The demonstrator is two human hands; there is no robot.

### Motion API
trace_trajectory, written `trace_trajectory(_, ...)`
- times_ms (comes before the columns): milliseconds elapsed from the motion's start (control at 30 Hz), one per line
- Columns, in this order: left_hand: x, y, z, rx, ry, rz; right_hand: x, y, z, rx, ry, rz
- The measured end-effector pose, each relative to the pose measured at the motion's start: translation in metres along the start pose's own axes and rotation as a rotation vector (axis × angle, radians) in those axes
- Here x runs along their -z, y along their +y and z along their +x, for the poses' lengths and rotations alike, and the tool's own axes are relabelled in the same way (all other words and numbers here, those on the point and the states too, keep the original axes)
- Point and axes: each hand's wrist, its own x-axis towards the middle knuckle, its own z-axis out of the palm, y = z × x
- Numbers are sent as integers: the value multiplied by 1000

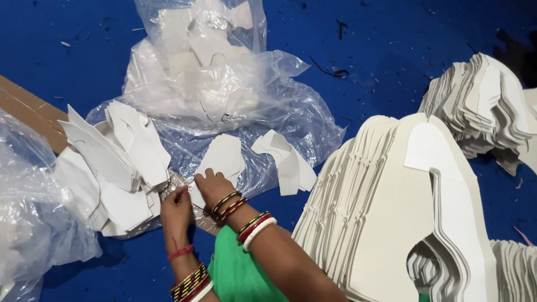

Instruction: The person sits on the floor of a workshop and stacks cut white shoe upper components into piles, picking pieces one at a time from loose piles and aligning them onto a growing stack. Other workers handle similar pieces in the background.

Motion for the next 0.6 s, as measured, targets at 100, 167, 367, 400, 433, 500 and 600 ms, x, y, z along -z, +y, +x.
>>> trace_trajectory(100,5,5,-4,6,-18,9,6,12,4,-13,-42,56)
trace_trajectory(167,5,12,-8,22,-49,-19,0,32,15,-30,-110,140)
trace_trajectory(367,-6,55,-17,-130,-79,-137,-29,88,32,-153,-56,621)
trace_trajectory(400,-11,63,-20,-52,-150,-249,-33,91,32,-190,-12,711)
trace_trajectory(433,-15,69,-24,29,-219,-359,-38,92,31,-227,28,802)
trace_trajectory(500,-20,57,-21,25,-236,-316,-34,86,25,-317,50,956)
trace_trajectory(600,-26,40,-9,31,-258,-287,-30,83,24,-424,106,1103)
